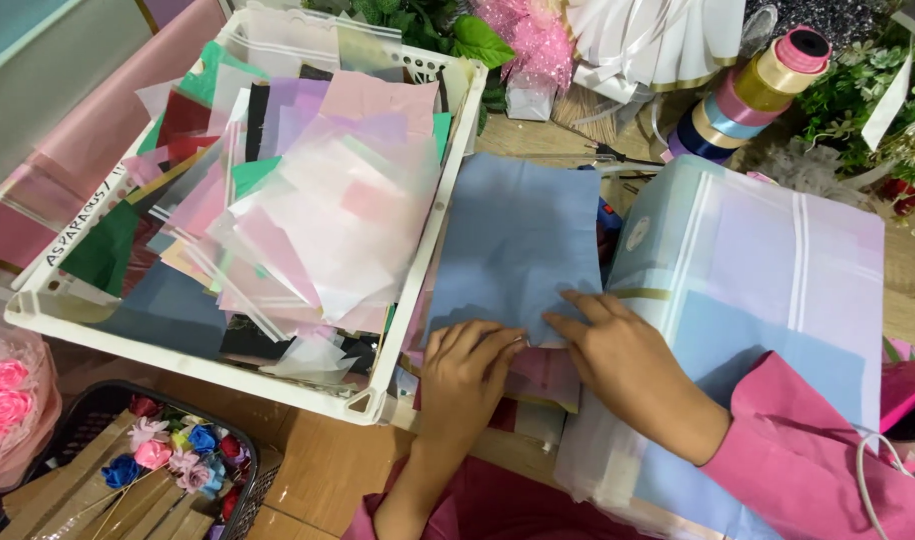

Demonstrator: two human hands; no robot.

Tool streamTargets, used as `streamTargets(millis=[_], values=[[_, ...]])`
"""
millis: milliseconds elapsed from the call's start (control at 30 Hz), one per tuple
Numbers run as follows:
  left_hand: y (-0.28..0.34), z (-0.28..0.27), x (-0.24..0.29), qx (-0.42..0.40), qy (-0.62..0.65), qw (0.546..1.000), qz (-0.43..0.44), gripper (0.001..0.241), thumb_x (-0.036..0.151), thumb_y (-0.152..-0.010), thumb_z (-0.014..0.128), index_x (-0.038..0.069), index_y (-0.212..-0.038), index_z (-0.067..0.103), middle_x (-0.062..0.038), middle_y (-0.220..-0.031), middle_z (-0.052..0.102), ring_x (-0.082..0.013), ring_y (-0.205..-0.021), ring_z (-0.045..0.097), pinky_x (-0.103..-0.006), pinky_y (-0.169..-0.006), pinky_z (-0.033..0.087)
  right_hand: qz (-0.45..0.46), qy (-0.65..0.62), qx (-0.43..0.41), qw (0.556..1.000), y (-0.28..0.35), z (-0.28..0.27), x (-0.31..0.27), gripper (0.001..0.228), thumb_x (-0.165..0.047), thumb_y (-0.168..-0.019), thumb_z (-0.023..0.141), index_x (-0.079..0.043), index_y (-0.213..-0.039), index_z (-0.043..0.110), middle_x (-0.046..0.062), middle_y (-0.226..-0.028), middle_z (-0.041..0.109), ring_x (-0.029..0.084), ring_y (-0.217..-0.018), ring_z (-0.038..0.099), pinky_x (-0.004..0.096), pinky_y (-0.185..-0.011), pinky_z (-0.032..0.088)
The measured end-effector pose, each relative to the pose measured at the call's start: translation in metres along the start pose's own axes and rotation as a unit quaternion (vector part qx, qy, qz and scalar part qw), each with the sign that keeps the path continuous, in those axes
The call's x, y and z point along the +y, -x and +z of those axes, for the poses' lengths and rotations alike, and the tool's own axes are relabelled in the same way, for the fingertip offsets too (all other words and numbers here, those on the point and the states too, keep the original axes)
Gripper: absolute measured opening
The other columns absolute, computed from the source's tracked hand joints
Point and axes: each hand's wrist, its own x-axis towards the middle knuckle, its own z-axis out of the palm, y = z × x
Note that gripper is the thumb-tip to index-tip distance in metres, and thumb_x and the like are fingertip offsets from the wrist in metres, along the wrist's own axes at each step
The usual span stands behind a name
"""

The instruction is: The person wraps a rectangular box with light blue tissue paper and secures it with clear tape. They fold the paper edges neatly and apply tape to seal the package, then flip it over to wrap the other side.

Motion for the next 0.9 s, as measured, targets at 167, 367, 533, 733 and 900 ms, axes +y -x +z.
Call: streamTargets(millis=[167,367,533,733,900], values=[[0.003,-0.015,0.002,-0.048,-0.028,0.998,-0.018,0.042,0.028,-0.088,0.081,0.021,-0.127,0.067,0.002,-0.124,0.068,-0.0189,-0.112,0.066,-0.0424,-0.093,0.047,-0.012,-0.123,0.001,0.992,-0.001,-0.049,0.001,0.05,-0.001,-0.088,0.057,-0.01,-0.136,0.062,0.01,-0.149,0.055,0.032,-0.13,0.052,0.044,-0.108,0.043],[-0.003,-0.033,0.002,-0.044,-0.063,0.996,-0.046,0.074,-0.016,-0.071,0.058,0.02,-0.135,0.067,-0.002,-0.136,0.071,-0.022,-0.128,0.066,-0.0417,-0.11,0.049,-0.047,-0.249,0.06,0.966,0.015,-0.095,0.009,0.058,0.013,-0.086,0.051,-0.007,-0.14,0.058,0.017,-0.151,0.053,0.038,-0.142,0.046,0.05,-0.118,0.039],[-0.039,-0.035,0.054,0.007,-0.019,0.998,0.054,0.072,-0.019,-0.072,0.05,0.011,-0.135,0.066,-0.006,-0.137,0.07,-0.0281,-0.137,0.062,-0.0429,-0.109,0.05,-0.065,-0.211,0.149,0.964,0.046,-0.139,0.02,0.054,-0.038,-0.107,0.031,-0.005,-0.139,0.059,0.02,-0.151,0.053,0.043,-0.145,0.046,0.056,-0.122,0.04],[-0.076,-0.016,0.114,0.095,0.089,0.971,0.199,0.03,0.007,-0.108,0.041,-0.003,-0.117,0.068,-0.024,-0.12,0.07,-0.049,-0.121,0.068,-0.0589,-0.109,0.062,-0.038,-0.077,0.246,0.965,0.108,-0.183,0.026,0.057,-0.036,-0.105,0.028,0.0,-0.129,0.065,0.025,-0.144,0.056,0.046,-0.141,0.053,0.056,-0.12,0.048],[-0.075,0.019,0.124,-0.037,0.16,0.956,0.242,0.064,0.047,-0.112,0.025,0.002,-0.124,0.068,-0.018,-0.128,0.068,-0.0453,-0.13,0.063,-0.0527,-0.112,0.055,0.052,-0.086,0.279,0.955,0.164,-0.165,0.037,0.039,-0.015,-0.103,0.038,0.003,-0.122,0.067,0.027,-0.141,0.059,0.048,-0.141,0.054,0.055,-0.119,0.046]])
